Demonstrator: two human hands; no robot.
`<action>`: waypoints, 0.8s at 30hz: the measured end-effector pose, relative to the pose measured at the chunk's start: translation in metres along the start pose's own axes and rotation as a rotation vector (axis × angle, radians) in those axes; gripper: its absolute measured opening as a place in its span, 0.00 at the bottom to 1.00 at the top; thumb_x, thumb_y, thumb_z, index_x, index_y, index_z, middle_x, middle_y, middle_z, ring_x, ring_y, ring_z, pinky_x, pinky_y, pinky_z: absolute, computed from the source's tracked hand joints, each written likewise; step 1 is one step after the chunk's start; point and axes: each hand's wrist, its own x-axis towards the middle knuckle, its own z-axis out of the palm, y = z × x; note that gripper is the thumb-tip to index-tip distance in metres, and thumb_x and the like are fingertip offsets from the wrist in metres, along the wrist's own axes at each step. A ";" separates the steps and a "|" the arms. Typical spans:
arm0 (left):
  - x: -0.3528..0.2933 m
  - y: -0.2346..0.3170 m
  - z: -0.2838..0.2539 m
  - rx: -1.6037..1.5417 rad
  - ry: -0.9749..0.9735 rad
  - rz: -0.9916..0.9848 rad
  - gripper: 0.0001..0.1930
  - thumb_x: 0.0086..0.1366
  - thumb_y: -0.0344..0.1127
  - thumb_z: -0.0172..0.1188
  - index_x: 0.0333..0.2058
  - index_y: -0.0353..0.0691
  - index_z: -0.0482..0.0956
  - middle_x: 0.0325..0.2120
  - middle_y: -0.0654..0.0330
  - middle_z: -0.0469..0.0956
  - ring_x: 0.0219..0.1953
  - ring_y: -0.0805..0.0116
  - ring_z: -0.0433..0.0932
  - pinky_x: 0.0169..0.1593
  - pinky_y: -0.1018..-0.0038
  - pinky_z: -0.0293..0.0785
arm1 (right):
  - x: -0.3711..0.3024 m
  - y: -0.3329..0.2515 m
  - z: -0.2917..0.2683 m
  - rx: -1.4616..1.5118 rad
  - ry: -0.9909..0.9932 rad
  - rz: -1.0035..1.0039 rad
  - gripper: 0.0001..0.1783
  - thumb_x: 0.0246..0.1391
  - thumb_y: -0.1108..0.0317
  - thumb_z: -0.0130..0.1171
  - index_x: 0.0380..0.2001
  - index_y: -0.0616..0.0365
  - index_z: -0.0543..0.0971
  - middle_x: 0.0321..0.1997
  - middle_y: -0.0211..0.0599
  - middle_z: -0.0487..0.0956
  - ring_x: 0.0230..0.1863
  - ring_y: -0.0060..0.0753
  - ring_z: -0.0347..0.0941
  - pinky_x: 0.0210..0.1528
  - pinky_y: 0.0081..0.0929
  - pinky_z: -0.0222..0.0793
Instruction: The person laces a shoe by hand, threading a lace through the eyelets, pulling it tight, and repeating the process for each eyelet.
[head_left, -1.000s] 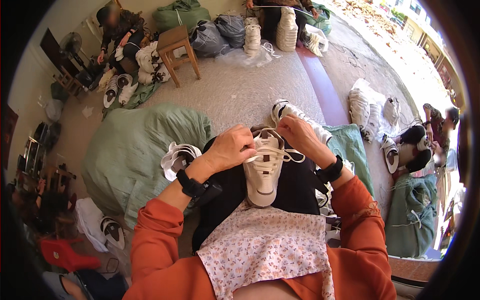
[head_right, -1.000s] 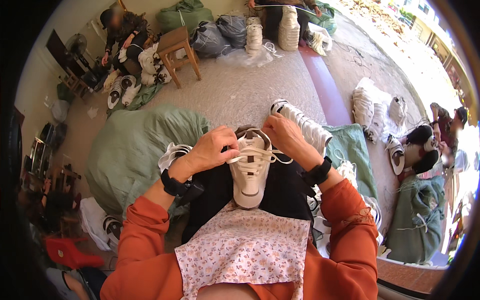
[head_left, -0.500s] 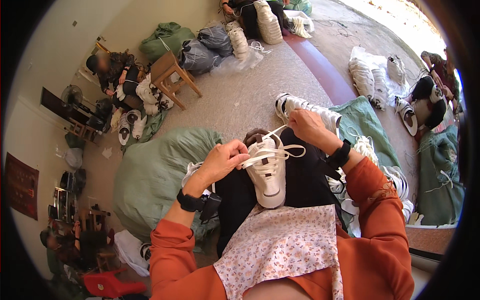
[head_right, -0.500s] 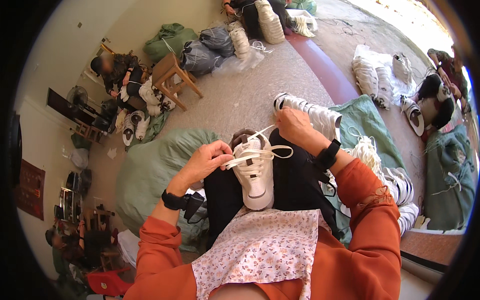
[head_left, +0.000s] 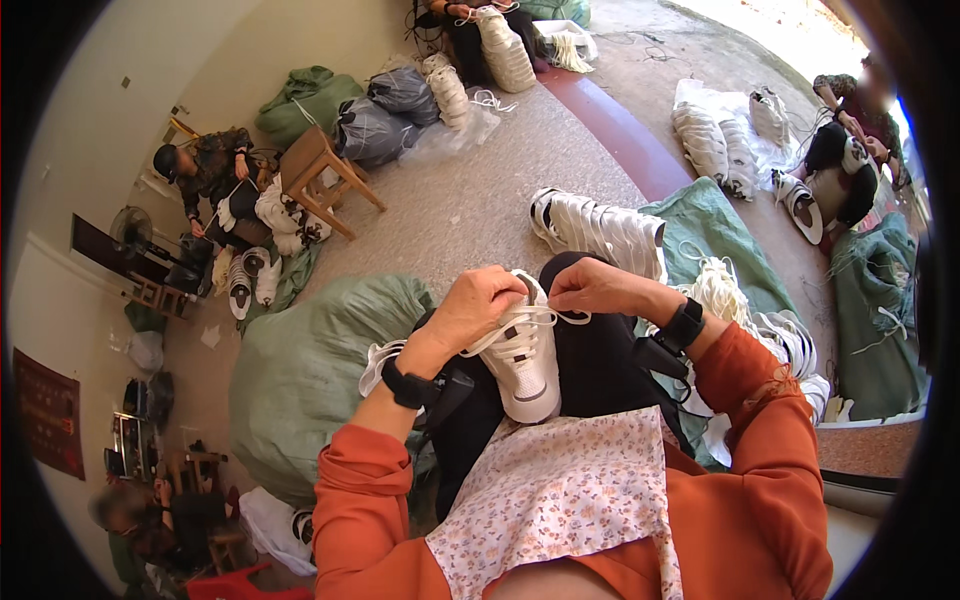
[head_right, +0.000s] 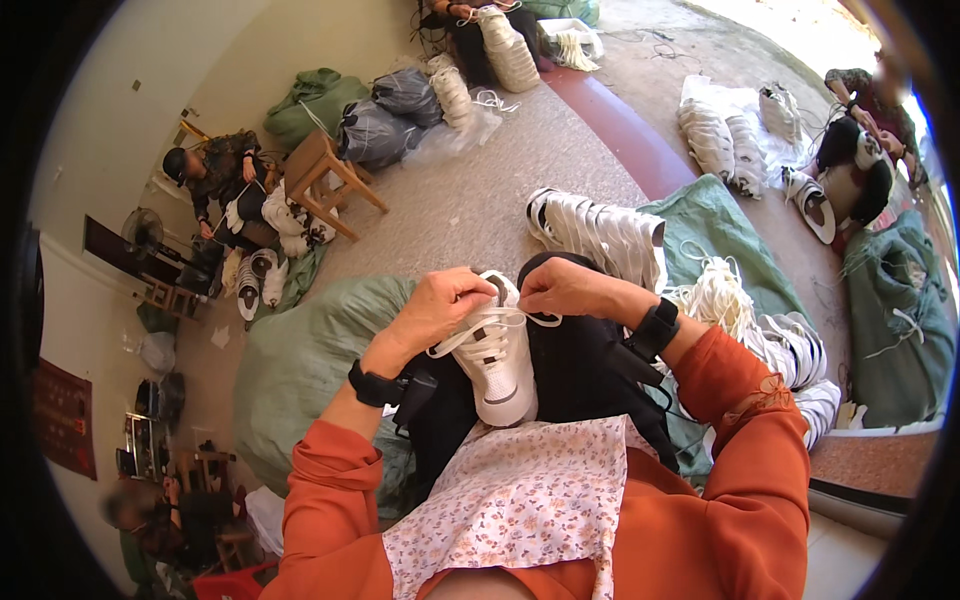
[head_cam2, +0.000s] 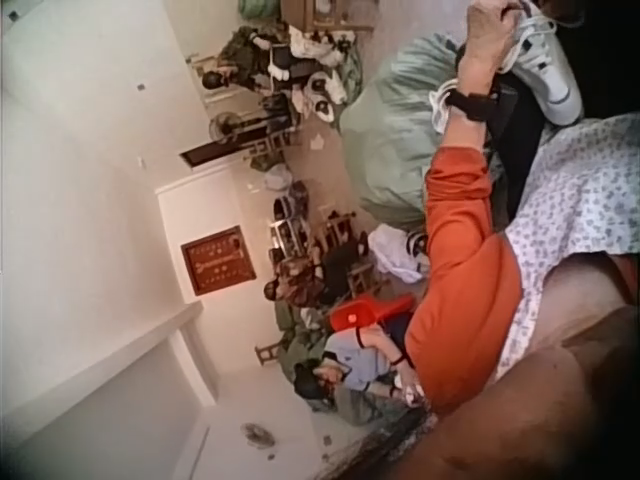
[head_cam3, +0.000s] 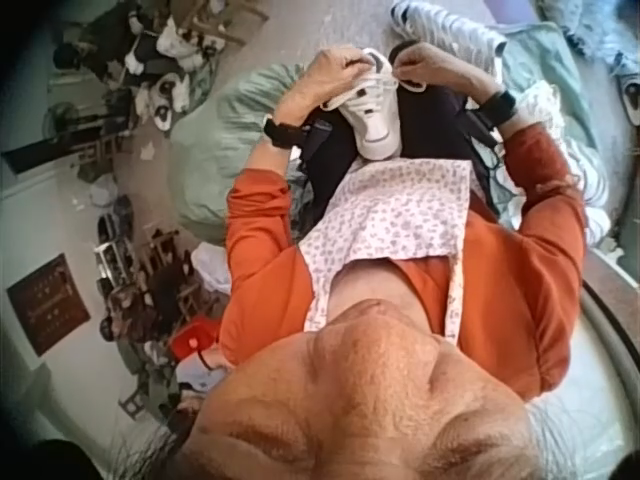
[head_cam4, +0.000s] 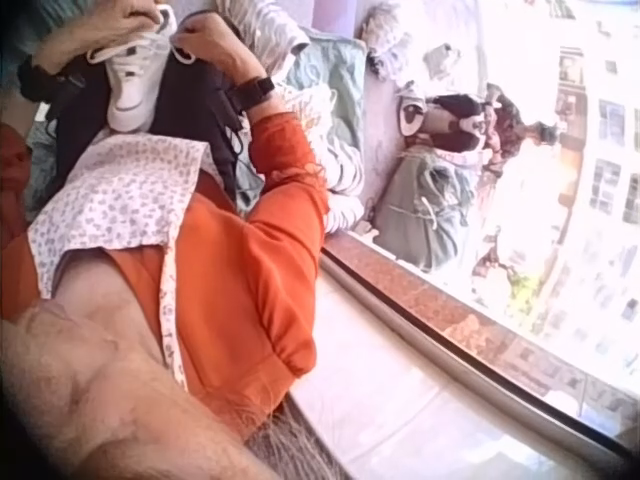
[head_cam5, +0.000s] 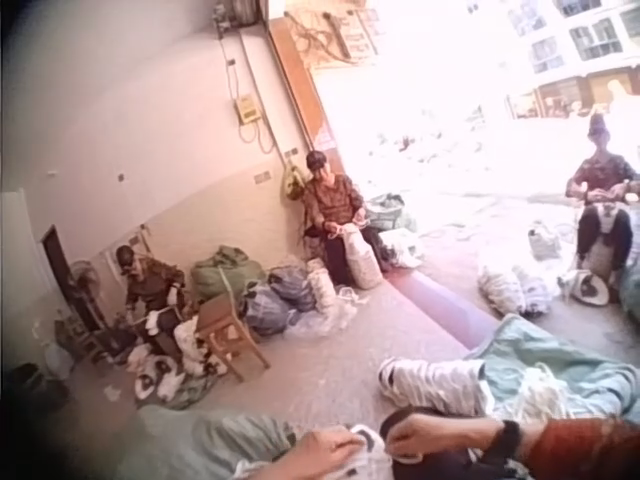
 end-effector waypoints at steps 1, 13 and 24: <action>0.004 -0.004 0.006 0.012 -0.046 -0.017 0.07 0.57 0.28 0.63 0.35 0.35 0.83 0.28 0.55 0.80 0.31 0.65 0.79 0.36 0.73 0.73 | 0.001 -0.001 0.003 0.005 -0.006 0.032 0.13 0.61 0.63 0.59 0.36 0.63 0.82 0.26 0.22 0.77 0.29 0.12 0.68 0.31 0.18 0.65; 0.011 0.001 0.015 -0.070 -0.112 -0.222 0.07 0.54 0.28 0.63 0.32 0.32 0.83 0.27 0.58 0.80 0.29 0.72 0.78 0.36 0.77 0.74 | 0.009 -0.002 0.022 0.256 0.165 0.192 0.11 0.51 0.64 0.60 0.21 0.60 0.80 0.17 0.25 0.73 0.16 0.16 0.62 0.16 0.20 0.53; -0.010 -0.002 -0.004 0.501 0.086 0.088 0.01 0.58 0.27 0.58 0.30 0.38 0.76 0.29 0.53 0.74 0.33 0.47 0.76 0.36 0.59 0.73 | -0.013 0.002 0.016 1.444 -0.246 0.182 0.11 0.66 0.61 0.51 0.35 0.58 0.74 0.26 0.25 0.71 0.19 0.15 0.59 0.15 0.13 0.52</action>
